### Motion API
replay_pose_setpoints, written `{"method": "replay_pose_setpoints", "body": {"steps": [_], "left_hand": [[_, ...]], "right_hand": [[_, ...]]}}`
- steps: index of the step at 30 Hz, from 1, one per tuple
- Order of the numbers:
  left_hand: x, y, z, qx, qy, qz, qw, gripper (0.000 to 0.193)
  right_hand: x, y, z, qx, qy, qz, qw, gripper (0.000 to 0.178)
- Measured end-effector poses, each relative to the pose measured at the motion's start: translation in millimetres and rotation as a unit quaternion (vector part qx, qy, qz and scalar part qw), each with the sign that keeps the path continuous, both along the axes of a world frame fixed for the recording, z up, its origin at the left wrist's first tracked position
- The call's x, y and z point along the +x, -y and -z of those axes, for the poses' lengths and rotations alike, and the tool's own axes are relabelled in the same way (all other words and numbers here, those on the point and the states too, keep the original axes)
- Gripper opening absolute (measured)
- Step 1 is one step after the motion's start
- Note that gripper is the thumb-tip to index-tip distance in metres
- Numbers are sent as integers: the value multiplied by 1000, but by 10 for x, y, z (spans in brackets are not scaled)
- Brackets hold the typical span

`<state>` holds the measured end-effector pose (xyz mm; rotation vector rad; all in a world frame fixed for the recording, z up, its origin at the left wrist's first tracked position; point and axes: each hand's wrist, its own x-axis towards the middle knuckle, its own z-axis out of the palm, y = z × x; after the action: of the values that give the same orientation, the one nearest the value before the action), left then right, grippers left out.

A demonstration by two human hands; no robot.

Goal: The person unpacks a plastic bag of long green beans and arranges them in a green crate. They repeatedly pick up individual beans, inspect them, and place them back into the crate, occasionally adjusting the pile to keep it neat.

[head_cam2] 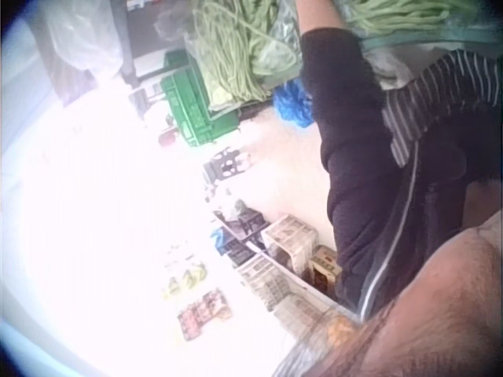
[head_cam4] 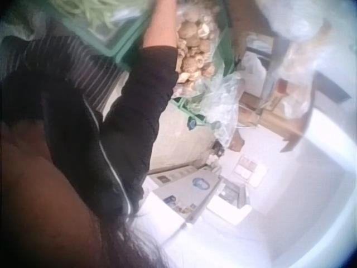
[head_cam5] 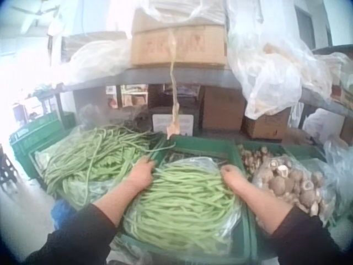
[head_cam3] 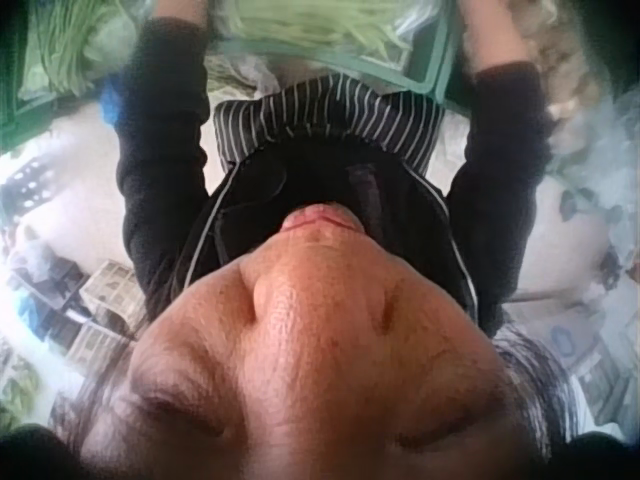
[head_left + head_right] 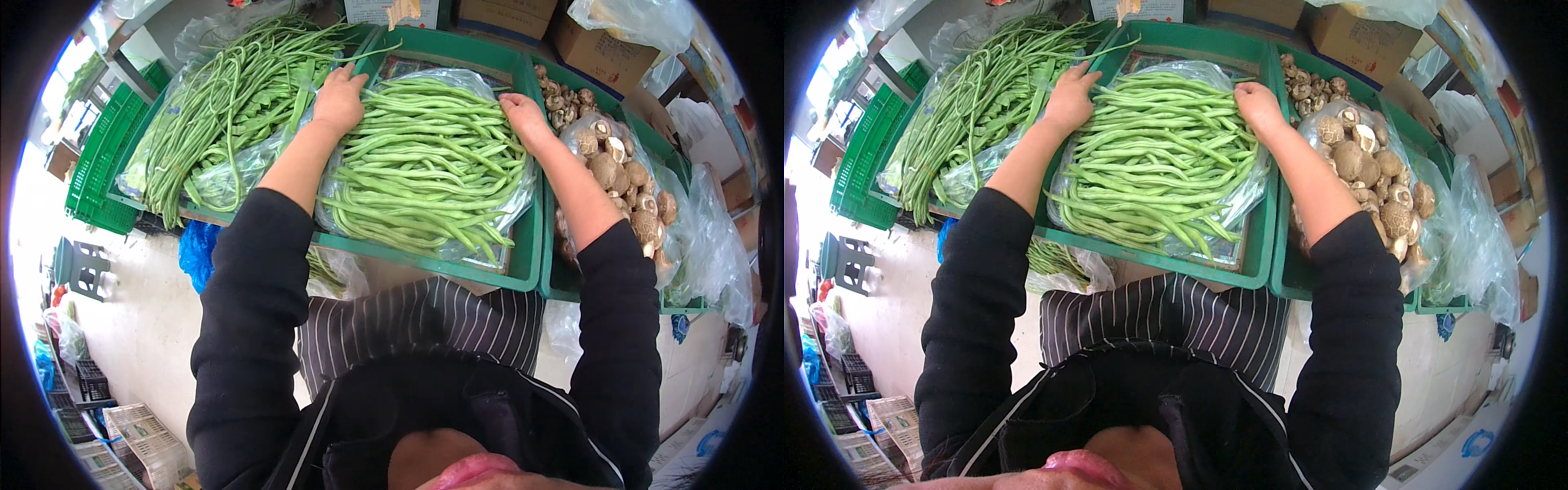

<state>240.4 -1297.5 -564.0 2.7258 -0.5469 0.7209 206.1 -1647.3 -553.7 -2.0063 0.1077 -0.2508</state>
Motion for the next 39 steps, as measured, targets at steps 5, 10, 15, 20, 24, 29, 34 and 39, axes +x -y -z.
{"method": "replay_pose_setpoints", "body": {"steps": [5,10,15,20,24,29,34,39], "left_hand": [[62,0,-38,123,-13,4,992,32],[-2,-117,-276,181,53,39,981,9],[-54,-257,-531,101,15,97,990,17],[-215,-332,-541,49,-81,147,985,20],[-297,-359,-572,-33,-85,132,987,18],[-324,-331,-747,-146,-14,113,983,15],[-396,-293,-1016,-188,97,111,971,16],[-540,-173,-1156,-272,-7,119,955,18]], "right_hand": [[-2,17,-22,82,-33,-70,994,25],[122,45,-314,156,-269,-27,950,25],[274,1,-409,170,-287,-12,943,20],[329,213,-501,240,-227,53,942,10],[195,314,-632,241,-89,23,966,16],[-61,143,-1004,140,37,-47,988,28],[-161,-439,-1331,-127,316,-146,929,32],[-225,-1129,-1337,-302,454,-245,802,29]]}}
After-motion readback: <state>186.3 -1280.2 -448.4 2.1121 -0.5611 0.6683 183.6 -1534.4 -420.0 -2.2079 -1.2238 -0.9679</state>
